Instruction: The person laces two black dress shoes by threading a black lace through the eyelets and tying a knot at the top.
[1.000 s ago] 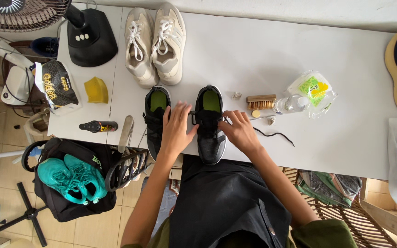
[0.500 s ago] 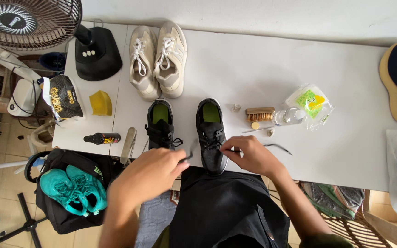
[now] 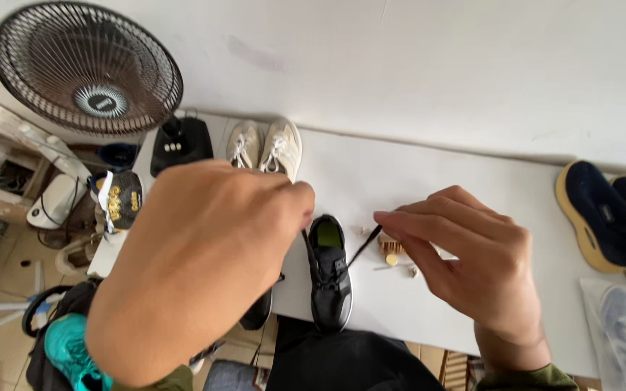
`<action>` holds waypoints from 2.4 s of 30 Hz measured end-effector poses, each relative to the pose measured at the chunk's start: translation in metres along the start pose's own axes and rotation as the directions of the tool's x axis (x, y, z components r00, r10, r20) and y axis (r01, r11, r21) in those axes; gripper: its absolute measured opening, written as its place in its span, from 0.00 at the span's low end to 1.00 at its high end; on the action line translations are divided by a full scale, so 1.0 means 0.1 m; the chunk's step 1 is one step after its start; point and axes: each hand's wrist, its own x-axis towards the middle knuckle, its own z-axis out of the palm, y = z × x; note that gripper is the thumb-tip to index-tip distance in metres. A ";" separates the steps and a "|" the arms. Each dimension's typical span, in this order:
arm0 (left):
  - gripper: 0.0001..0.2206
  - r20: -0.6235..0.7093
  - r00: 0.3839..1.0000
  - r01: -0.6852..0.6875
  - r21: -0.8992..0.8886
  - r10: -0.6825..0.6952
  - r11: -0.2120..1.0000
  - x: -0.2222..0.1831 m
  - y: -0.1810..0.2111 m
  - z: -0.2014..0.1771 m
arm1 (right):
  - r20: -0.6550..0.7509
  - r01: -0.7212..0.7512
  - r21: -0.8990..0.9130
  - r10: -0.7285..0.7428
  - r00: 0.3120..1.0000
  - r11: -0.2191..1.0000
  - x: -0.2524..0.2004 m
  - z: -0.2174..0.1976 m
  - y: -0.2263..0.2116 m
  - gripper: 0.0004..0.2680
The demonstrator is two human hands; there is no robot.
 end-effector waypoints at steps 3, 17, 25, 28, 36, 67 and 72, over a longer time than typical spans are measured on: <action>0.10 -0.361 0.930 0.060 -0.024 -0.065 0.998 0.07 -0.02 0.06 | -0.096 0.157 -0.082 -0.165 0.982 0.984 0.16 0.07 0.01 0.05; 0.06 -0.606 0.769 -0.306 -0.627 -0.202 0.716 0.27 -0.02 0.19 | -0.237 -0.102 0.398 0.209 0.949 0.912 0.18 0.30 0.34 0.03; 0.05 -0.616 0.761 -0.346 -0.650 -0.204 0.676 0.29 -0.03 0.23 | -0.240 -0.082 0.353 0.175 0.955 0.932 0.18 0.25 0.36 0.02; 0.06 -0.634 0.738 -0.378 -0.673 -0.233 0.636 0.28 0.00 0.23 | -0.235 -0.082 0.369 0.178 0.956 0.926 0.17 0.25 0.37 0.02; 0.05 -0.643 0.719 -0.383 -0.683 -0.263 0.621 0.29 0.01 0.28 | -0.272 -0.076 0.400 0.197 0.942 0.913 0.17 0.18 0.33 0.02; 0.03 -0.219 0.968 -0.173 -0.229 0.122 0.958 0.64 0.08 4.85 | 0.396 -0.225 -0.309 0.340 0.853 0.924 -2.96 2.68 1.80 0.04; 0.06 -0.238 0.961 -0.181 -0.146 0.144 0.973 0.70 0.02 4.89 | 0.306 -0.075 -0.323 0.179 0.935 0.943 -3.11 2.77 1.92 0.03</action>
